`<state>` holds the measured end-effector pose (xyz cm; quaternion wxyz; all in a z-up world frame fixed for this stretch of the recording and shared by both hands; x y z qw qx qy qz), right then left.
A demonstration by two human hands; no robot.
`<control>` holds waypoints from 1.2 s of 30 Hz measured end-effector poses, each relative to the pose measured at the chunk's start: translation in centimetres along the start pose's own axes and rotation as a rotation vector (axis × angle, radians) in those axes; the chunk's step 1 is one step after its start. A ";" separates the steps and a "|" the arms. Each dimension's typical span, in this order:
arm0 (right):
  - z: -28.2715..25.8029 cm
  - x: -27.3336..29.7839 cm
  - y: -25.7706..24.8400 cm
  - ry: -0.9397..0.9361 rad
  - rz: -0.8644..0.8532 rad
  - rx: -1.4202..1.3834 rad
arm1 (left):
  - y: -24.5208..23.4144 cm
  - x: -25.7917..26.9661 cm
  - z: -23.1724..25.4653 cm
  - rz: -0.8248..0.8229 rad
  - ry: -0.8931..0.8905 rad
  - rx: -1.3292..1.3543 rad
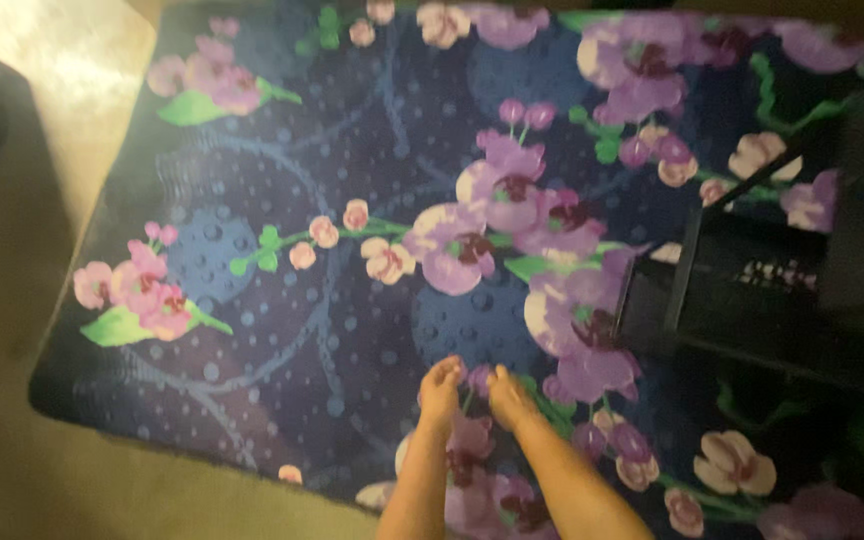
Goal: The person assembles a small black plastic shelving unit by inserting legs into a perforated tray and stacking additional trays on top. They then place a solid black tray on the assembled unit and wipe it with a yellow cloth.
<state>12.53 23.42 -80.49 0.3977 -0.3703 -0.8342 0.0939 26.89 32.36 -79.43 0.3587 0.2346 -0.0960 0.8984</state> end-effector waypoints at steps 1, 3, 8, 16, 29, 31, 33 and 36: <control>-1.6 0.4 -0.7 -0.176 0.036 0.058 | 0.4 -0.1 0.7 -0.007 -0.014 0.022; -5.0 2.2 -1.7 -0.515 0.108 0.176 | 1.3 0.5 2.6 -0.047 0.125 -0.169; -11.0 7.8 -8.6 -0.575 0.247 -0.106 | 4.0 3.0 6.8 -0.235 0.151 -0.326; -22.1 19.4 -23.1 -0.522 0.248 -0.513 | 9.7 12.0 22.6 -0.293 0.022 0.273; -34.5 49.3 -48.6 -1.059 0.661 -0.528 | 23.1 37.3 51.7 -0.507 0.435 0.429; -34.8 53.2 -52.4 -1.119 0.821 -0.408 | 26.5 41.0 54.3 -0.610 0.427 0.504; -34.1 56.0 -56.4 -1.053 1.015 -0.261 | 31.2 44.1 56.9 -0.601 0.523 0.380; -31.5 57.4 -62.9 -0.888 1.039 -0.617 | 38.3 48.0 60.2 -0.756 0.510 0.379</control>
Point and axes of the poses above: each hand's wrist, its own x-axis away from the middle knuckle, its own y-axis out of the palm, z = x × y, the point moved 5 cm from there along -x, towards the middle knuckle, and after that the axes turned 6 degrees about -x, right-handed, at the moved point
